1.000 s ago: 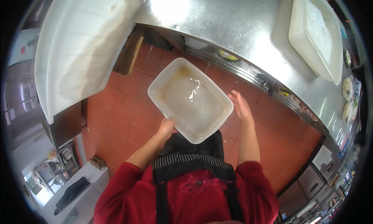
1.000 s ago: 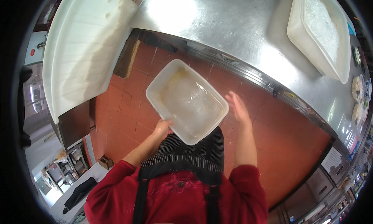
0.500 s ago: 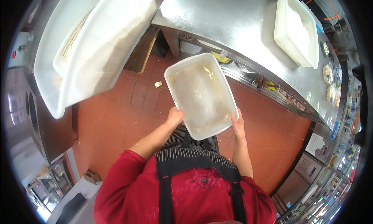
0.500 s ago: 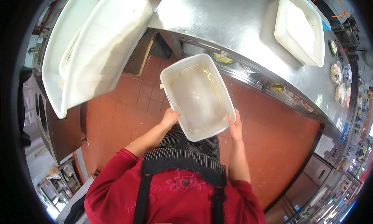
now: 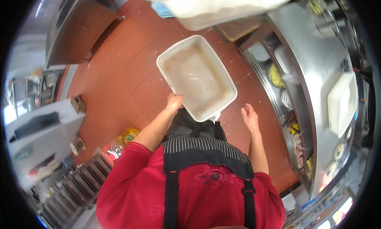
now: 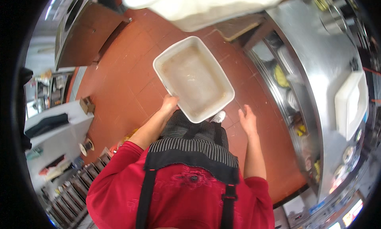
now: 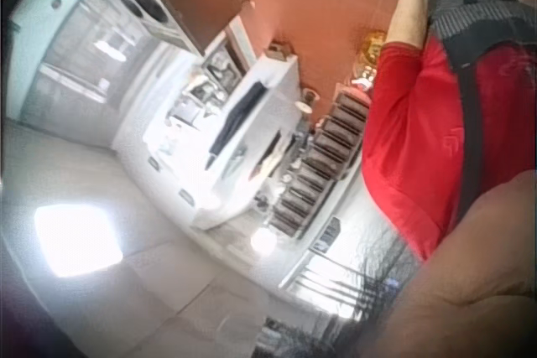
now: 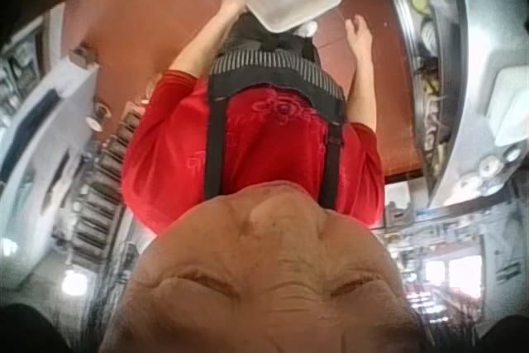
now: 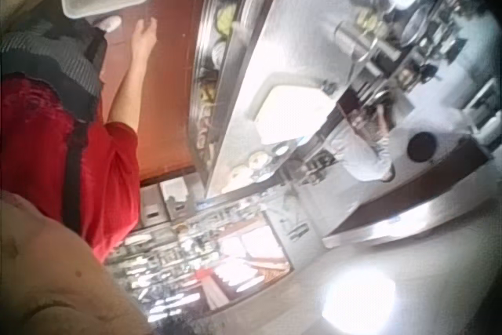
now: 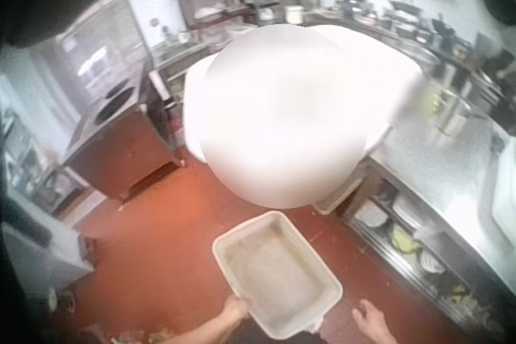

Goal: The person washes and rinses containers and bowls, then chops bok choy on a cutting board using a cleaver. The chopped vegetables are transferred into a plastic container. The person also handles tomatoes and other kitchen items during the process.

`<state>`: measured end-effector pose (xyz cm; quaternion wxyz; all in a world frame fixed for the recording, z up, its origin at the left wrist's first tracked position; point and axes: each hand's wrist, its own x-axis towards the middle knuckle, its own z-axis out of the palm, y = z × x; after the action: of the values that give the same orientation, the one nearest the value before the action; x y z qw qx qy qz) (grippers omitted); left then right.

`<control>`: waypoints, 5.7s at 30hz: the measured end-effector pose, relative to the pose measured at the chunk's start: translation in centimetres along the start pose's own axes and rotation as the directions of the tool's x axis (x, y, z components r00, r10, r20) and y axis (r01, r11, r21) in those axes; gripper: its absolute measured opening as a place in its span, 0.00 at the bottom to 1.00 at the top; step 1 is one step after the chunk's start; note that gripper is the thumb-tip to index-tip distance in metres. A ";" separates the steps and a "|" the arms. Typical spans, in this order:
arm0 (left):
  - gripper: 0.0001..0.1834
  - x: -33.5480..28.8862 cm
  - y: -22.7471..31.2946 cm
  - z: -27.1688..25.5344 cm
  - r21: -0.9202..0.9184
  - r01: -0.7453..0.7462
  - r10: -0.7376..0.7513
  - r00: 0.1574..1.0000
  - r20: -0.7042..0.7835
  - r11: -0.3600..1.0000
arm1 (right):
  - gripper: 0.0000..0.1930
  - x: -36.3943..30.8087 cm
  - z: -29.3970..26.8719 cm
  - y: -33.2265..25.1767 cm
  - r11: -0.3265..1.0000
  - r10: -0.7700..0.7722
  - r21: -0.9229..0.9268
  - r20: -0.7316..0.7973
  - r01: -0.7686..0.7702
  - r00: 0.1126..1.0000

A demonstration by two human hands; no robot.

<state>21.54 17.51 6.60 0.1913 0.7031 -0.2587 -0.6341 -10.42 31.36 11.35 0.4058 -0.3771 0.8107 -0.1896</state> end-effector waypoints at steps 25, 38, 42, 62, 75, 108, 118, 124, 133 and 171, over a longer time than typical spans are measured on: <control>0.21 16.8 28.3 -43.5 -0.445 -0.040 -0.028 0.989 -0.146 0.894 | 0.17 17.0 35.1 -60.3 -0.207 -0.879 -0.101 0.456 0.973 -0.140; 0.29 29.7 38.6 -52.1 -0.271 -0.167 0.060 0.930 -0.361 0.948 | 0.28 56.0 38.6 -103.7 0.547 -0.785 0.040 -0.320 0.836 0.530; 0.24 29.4 31.0 -55.4 -0.124 0.008 -0.081 0.798 -0.597 0.992 | 0.34 63.1 37.0 -113.5 0.556 -0.313 0.597 -0.494 0.579 0.811; 0.19 47.1 52.3 -78.9 -0.177 -0.295 0.181 0.860 -0.477 0.939 | 0.34 64.1 38.7 -121.7 0.162 -0.173 0.874 -0.431 0.457 0.885; 0.45 54.8 91.4 -61.9 -0.349 -0.404 0.477 0.866 0.153 0.845 | 0.19 64.5 38.9 -119.7 0.245 -0.925 -0.386 -0.369 0.889 0.094; 0.51 96.3 139.1 -41.7 0.191 -0.792 0.657 0.594 0.464 0.580 | 0.20 113.7 30.0 -130.2 0.447 0.058 0.891 -0.118 0.080 0.991; 0.41 113.8 159.5 -40.4 0.802 -0.573 0.919 0.385 0.081 0.169 | 0.20 145.8 7.4 -140.2 0.777 0.051 0.593 -0.394 0.211 0.918; 0.40 120.6 160.2 -38.2 0.910 -0.343 0.888 0.456 -0.057 0.234 | 0.24 165.1 1.4 -152.6 0.726 0.059 0.635 -0.440 0.264 0.896; 0.41 121.8 160.1 -37.6 0.957 -0.219 0.862 0.504 -0.057 0.192 | 0.22 181.6 5.5 -161.7 0.707 -0.062 0.633 -0.387 0.315 0.920; 0.34 120.3 156.7 -50.5 0.750 -0.602 0.951 0.287 -0.117 0.274 | 0.16 139.1 16.1 -151.4 0.645 0.169 0.732 0.143 -0.219 0.975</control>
<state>60.02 -182.68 10.97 0.3368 0.6292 -0.6947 -0.0900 18.03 -172.55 22.92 0.5669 -0.0957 0.6854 -0.4469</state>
